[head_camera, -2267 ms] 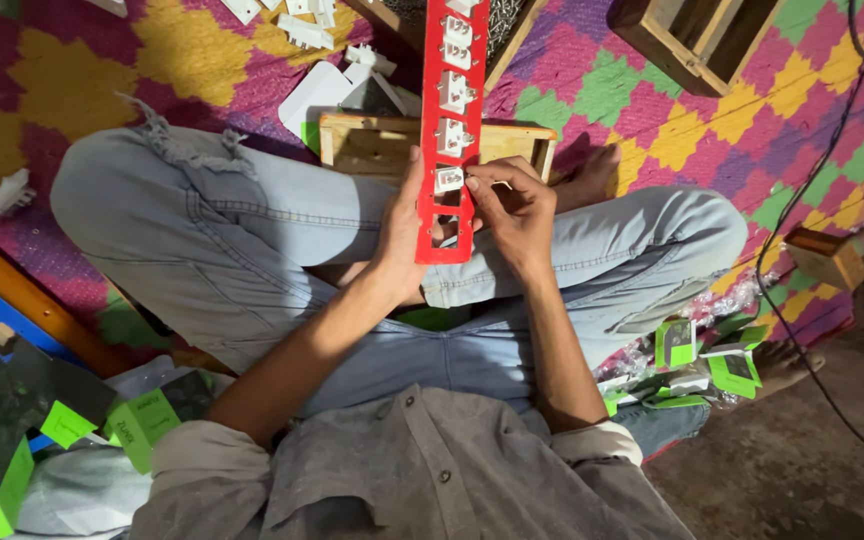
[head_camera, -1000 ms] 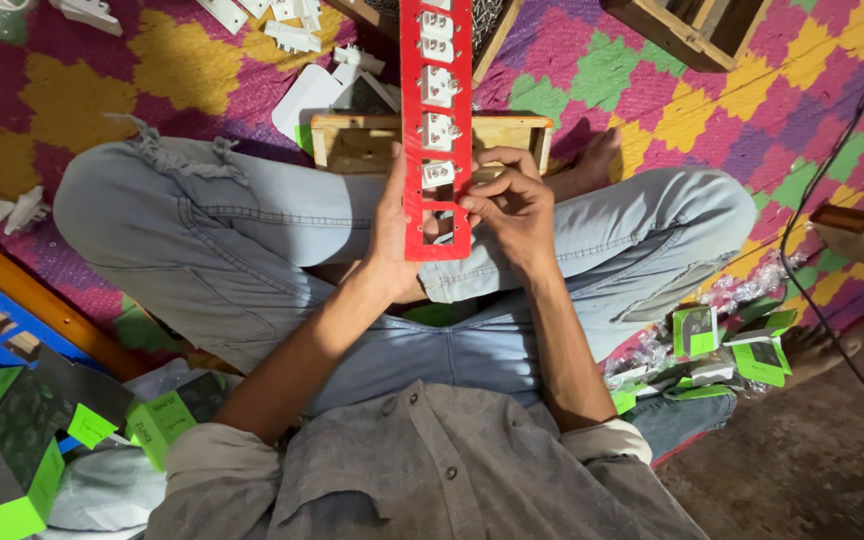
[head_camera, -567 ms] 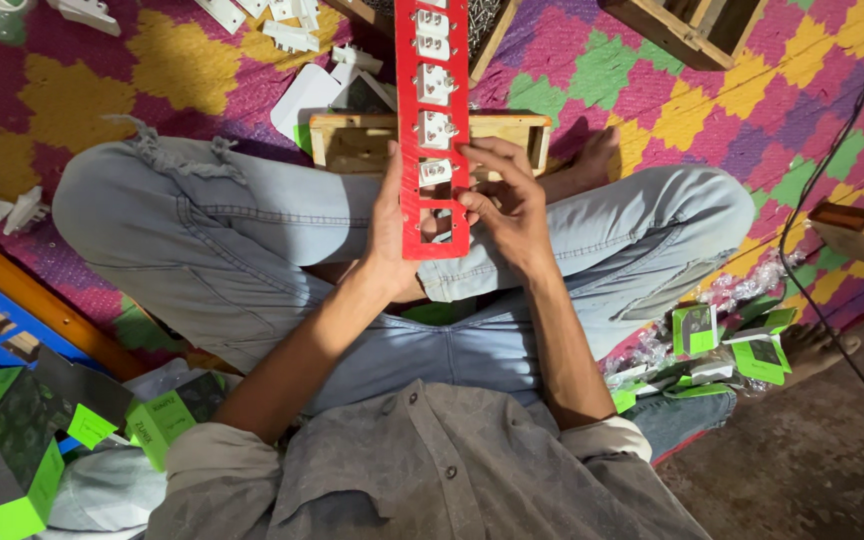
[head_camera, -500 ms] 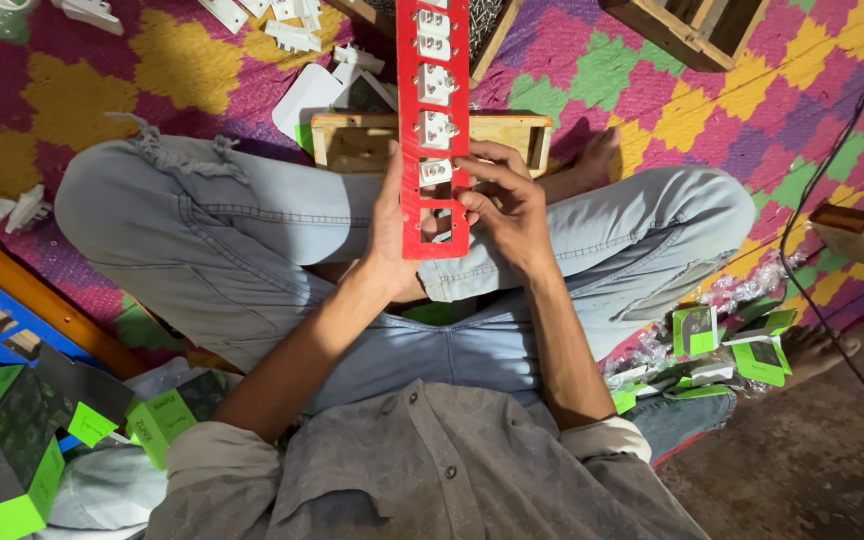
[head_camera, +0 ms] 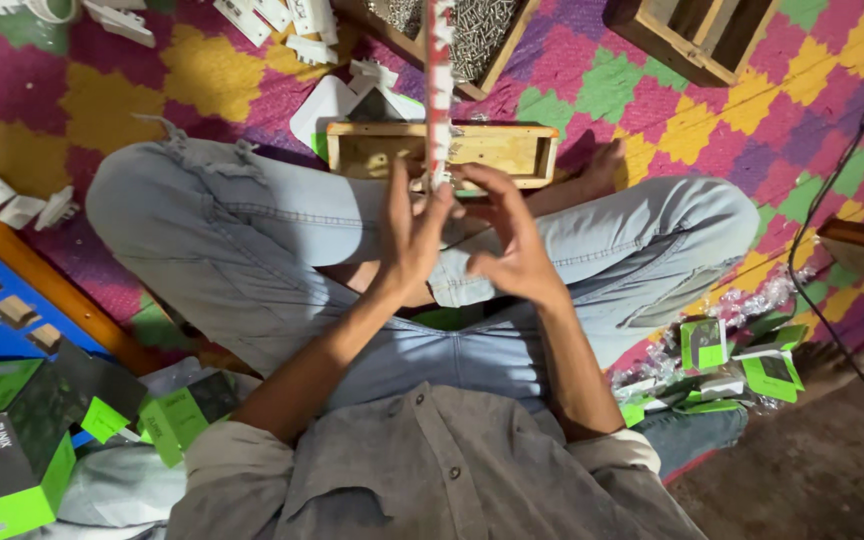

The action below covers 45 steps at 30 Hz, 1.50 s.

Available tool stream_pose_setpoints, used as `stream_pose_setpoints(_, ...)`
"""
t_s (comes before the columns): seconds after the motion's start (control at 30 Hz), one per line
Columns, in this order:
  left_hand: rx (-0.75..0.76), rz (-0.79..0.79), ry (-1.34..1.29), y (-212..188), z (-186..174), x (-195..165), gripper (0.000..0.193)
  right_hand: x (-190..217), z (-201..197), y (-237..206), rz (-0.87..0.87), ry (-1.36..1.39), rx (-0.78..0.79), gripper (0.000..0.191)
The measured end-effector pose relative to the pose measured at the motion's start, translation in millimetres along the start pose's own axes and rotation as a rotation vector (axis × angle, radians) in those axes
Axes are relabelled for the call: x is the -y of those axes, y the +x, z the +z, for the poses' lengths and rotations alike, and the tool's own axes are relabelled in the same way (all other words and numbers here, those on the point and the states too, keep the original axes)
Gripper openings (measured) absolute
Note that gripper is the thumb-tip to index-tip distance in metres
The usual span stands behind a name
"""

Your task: The person sits on the floor and assembles a red electrical socket strip by inserting white socket modules and securing them with screws. They repeatedly pick up screws from a wooden box, place them into the modules, and tighten them by hand.

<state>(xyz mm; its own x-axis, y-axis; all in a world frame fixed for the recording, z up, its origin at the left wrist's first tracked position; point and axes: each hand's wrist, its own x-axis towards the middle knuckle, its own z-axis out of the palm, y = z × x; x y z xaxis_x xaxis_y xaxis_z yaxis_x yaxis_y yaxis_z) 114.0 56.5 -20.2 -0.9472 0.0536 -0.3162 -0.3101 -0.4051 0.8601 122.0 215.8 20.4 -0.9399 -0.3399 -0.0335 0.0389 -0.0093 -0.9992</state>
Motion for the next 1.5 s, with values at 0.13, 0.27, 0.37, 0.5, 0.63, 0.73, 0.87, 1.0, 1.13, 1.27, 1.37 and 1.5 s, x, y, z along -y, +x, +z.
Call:
stream_pose_setpoints(0.13,0.093,0.570,0.314,-11,-4,3,0.069,14,29,-19,0.104,0.045,0.007,0.083)
stream_pose_setpoints(0.27,0.147,0.484,0.362,-24,-8,7,0.066,13,34,-37,0.152,0.158,-0.109,0.066)
stream_pose_setpoints(0.37,0.129,0.472,0.509,-28,-6,14,0.054,13,28,-51,0.139,0.186,-0.101,0.066)
stream_pose_setpoints(0.5,0.116,0.539,0.565,-35,0,19,0.051,7,25,-57,0.139,0.173,-0.211,0.064)
stream_pose_setpoints(0.63,0.159,0.530,0.234,-34,6,13,0.071,9,17,-65,0.222,0.092,-0.297,0.065)
stream_pose_setpoints(0.73,0.135,0.527,0.269,-36,5,4,0.086,9,15,-74,0.339,0.056,-0.302,0.065)
stream_pose_setpoints(0.87,0.196,0.404,0.298,-41,-6,-8,0.077,4,17,-82,0.168,0.157,-0.191,0.063)
stream_pose_setpoints(1.0,0.248,0.253,0.137,-43,-12,-16,0.063,5,27,-82,0.286,0.098,-0.181,0.066)
stream_pose_setpoints(1.13,0.158,0.242,0.007,-39,-20,-27,0.053,15,45,-66,0.306,0.178,-0.097,0.064)
stream_pose_setpoints(1.27,0.066,0.311,0.001,-37,-40,-40,0.054,22,36,-40,0.110,-0.461,-0.137,0.035)
stream_pose_setpoints(1.37,-0.057,0.322,-0.013,-32,-54,-50,0.051,12,8,2,0.166,-0.621,-0.190,0.016)
stream_pose_setpoints(1.5,-0.165,0.347,-0.043,-28,-63,-60,0.047,-14,-46,83,-0.120,-1.076,-0.112,0.015)
